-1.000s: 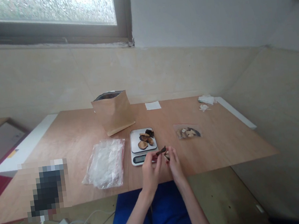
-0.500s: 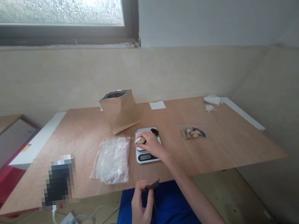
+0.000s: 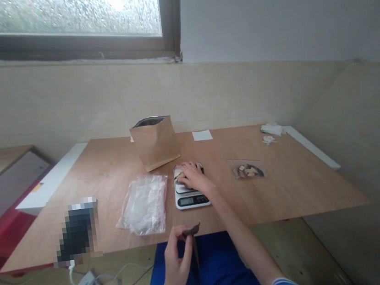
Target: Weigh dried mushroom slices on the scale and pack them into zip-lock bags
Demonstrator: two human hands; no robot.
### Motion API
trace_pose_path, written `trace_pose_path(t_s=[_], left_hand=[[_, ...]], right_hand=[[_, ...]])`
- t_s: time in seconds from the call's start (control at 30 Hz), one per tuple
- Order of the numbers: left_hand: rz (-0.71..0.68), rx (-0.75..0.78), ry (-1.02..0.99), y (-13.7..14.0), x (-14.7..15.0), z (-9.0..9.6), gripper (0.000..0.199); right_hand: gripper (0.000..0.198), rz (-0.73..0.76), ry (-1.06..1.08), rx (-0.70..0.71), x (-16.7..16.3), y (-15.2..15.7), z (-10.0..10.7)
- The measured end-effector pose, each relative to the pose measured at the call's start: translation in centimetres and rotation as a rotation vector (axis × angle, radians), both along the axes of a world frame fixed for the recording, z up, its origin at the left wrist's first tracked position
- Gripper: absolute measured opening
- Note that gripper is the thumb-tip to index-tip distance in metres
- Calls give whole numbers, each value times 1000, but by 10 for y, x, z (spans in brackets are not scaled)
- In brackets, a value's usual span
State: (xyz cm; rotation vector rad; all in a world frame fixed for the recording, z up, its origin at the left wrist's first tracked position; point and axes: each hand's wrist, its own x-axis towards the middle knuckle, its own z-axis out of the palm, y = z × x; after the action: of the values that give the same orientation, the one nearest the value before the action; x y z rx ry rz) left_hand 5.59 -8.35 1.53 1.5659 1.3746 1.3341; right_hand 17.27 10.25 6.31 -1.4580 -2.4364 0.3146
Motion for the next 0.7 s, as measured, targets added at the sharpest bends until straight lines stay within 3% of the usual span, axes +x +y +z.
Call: trace_pose_path(t_s=[0.23,0.33,0.47,0.7], left_hand=[[95,-41,-49,6,-1,0,16],[128,-94,-82,9,-1,2,20],[165,-105,-84,13,0,5,23],[61,-171,-90,12,8,2,22]], right_hand=[[28,-26,525,-24,16,-42,29],[27,48,699,-207,18,-75,34],[25,109,771,-510,20,-112,22],[22,-41,928,-598,32,-134,-8]])
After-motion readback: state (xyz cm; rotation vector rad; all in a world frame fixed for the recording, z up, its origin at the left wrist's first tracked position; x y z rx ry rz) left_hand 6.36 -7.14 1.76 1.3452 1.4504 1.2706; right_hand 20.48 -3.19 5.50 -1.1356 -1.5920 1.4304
